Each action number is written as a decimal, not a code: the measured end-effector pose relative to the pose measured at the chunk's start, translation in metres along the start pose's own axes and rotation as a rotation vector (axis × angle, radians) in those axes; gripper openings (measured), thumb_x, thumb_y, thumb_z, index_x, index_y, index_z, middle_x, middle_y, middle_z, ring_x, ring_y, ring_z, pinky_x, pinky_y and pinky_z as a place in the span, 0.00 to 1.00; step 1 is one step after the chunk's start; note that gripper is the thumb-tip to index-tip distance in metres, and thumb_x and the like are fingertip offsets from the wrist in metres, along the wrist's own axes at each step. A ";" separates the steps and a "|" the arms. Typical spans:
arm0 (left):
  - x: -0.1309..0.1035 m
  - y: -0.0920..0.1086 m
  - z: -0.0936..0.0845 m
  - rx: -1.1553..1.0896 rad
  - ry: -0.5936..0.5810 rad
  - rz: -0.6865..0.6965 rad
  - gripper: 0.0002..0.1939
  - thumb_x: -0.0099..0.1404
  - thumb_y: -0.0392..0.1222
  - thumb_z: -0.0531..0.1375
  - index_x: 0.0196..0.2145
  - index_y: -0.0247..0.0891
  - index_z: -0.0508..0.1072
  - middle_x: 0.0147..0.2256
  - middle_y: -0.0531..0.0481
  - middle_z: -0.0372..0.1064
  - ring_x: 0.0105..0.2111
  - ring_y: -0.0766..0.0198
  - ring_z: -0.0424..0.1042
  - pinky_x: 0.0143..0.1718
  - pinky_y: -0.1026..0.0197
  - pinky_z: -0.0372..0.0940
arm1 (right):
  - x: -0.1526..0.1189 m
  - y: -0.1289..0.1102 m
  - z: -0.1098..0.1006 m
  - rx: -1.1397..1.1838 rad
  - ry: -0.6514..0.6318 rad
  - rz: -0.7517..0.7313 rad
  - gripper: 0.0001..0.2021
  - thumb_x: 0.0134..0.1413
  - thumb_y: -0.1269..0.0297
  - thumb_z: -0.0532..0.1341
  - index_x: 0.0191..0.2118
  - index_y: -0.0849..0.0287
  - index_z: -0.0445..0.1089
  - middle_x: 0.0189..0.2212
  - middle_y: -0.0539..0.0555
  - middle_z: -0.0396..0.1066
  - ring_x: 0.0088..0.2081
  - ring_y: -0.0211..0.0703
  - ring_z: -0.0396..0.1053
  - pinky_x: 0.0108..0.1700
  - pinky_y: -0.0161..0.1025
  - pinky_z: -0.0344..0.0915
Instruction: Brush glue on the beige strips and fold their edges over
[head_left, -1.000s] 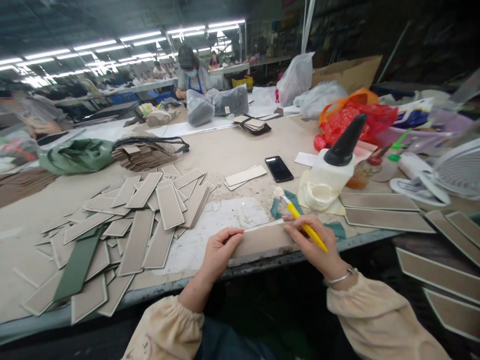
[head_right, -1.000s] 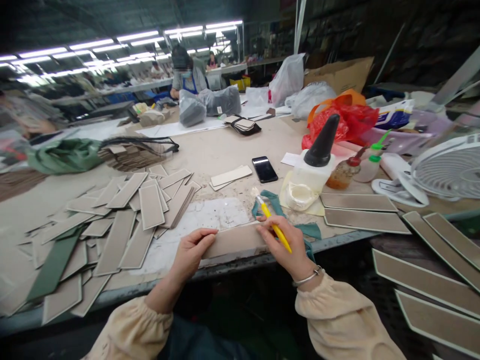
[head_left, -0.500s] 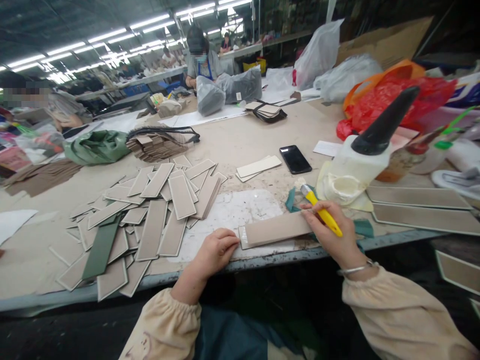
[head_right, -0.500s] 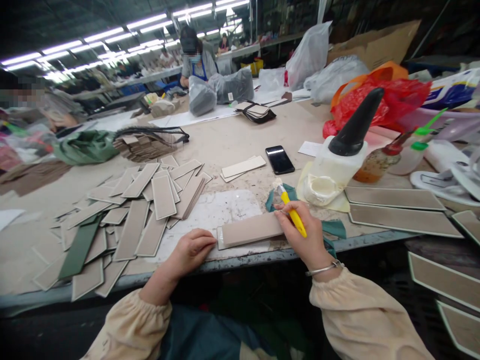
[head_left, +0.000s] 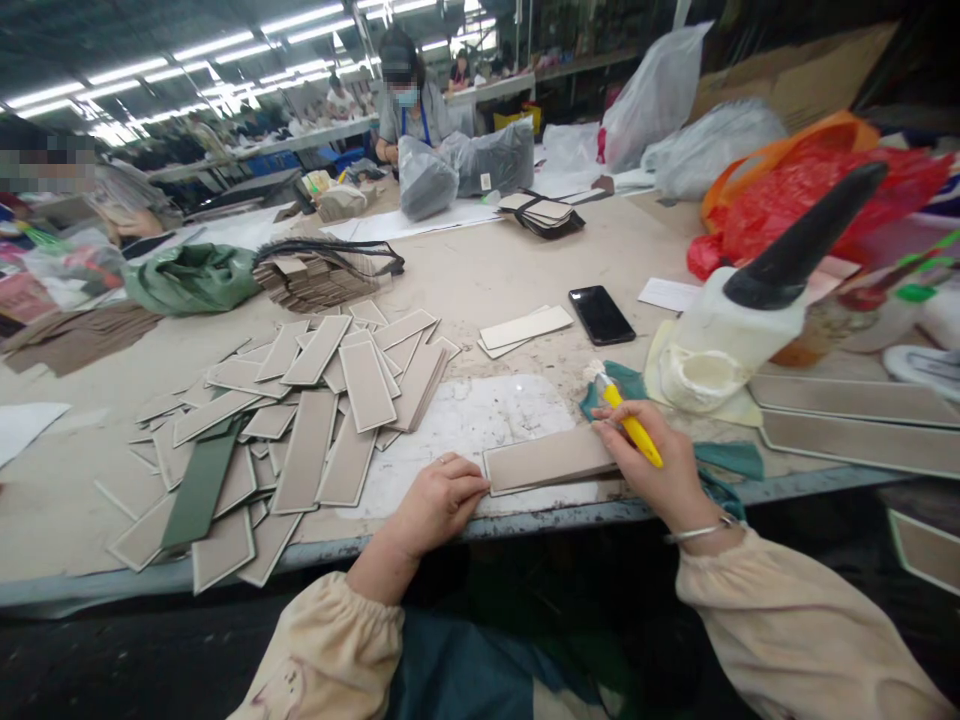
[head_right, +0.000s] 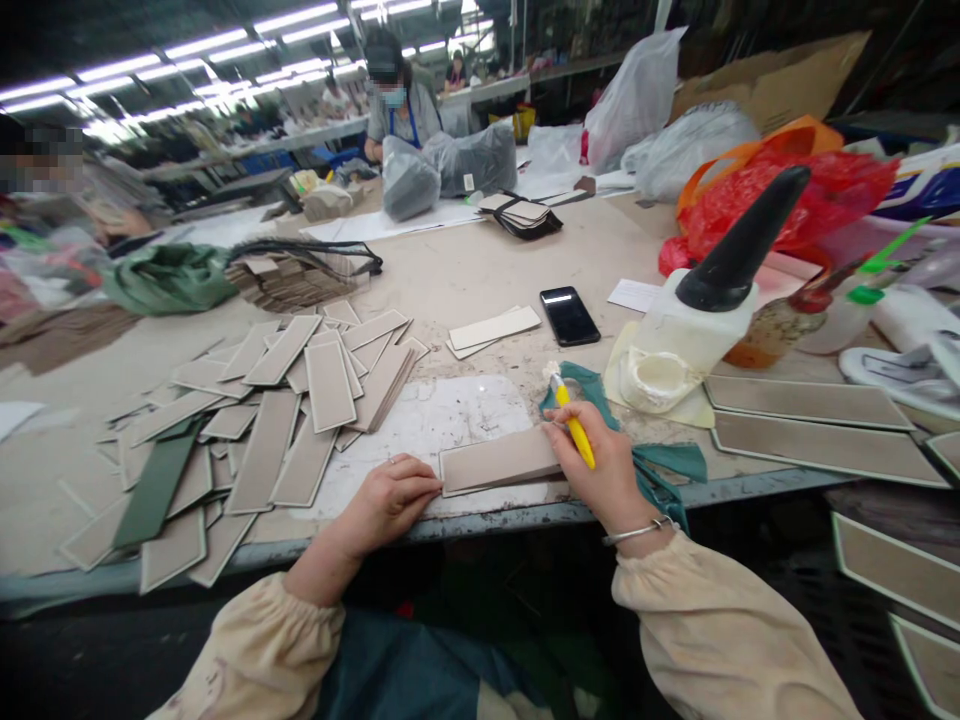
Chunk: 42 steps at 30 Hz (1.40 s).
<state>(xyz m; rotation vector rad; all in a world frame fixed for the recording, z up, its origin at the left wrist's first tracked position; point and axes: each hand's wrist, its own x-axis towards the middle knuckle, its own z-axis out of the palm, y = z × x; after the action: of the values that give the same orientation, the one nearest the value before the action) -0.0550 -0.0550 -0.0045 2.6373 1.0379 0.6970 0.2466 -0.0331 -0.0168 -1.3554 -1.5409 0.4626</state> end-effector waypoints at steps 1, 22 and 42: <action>0.000 0.000 0.000 0.001 -0.003 0.000 0.10 0.66 0.33 0.55 0.36 0.37 0.77 0.34 0.46 0.73 0.34 0.63 0.69 0.37 0.60 0.67 | 0.000 0.000 0.000 -0.008 0.004 -0.006 0.08 0.54 0.61 0.63 0.37 0.53 0.64 0.39 0.51 0.76 0.42 0.48 0.75 0.45 0.45 0.71; 0.001 0.002 0.002 0.005 0.017 -0.032 0.08 0.66 0.38 0.58 0.34 0.37 0.77 0.33 0.46 0.73 0.33 0.64 0.68 0.36 0.60 0.66 | 0.001 0.000 -0.002 -0.093 -0.014 -0.070 0.07 0.55 0.63 0.63 0.38 0.53 0.64 0.39 0.49 0.76 0.42 0.45 0.75 0.44 0.40 0.71; 0.002 0.004 0.001 0.034 0.039 -0.009 0.08 0.66 0.38 0.58 0.32 0.37 0.77 0.33 0.47 0.73 0.32 0.64 0.68 0.35 0.62 0.66 | 0.000 0.000 0.000 -0.118 -0.010 -0.067 0.06 0.56 0.60 0.62 0.38 0.53 0.65 0.38 0.51 0.76 0.41 0.47 0.76 0.42 0.41 0.71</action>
<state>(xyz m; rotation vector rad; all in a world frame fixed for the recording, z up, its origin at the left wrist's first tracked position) -0.0505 -0.0565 -0.0027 2.6562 1.0816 0.7386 0.2466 -0.0331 -0.0165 -1.3878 -1.6385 0.3417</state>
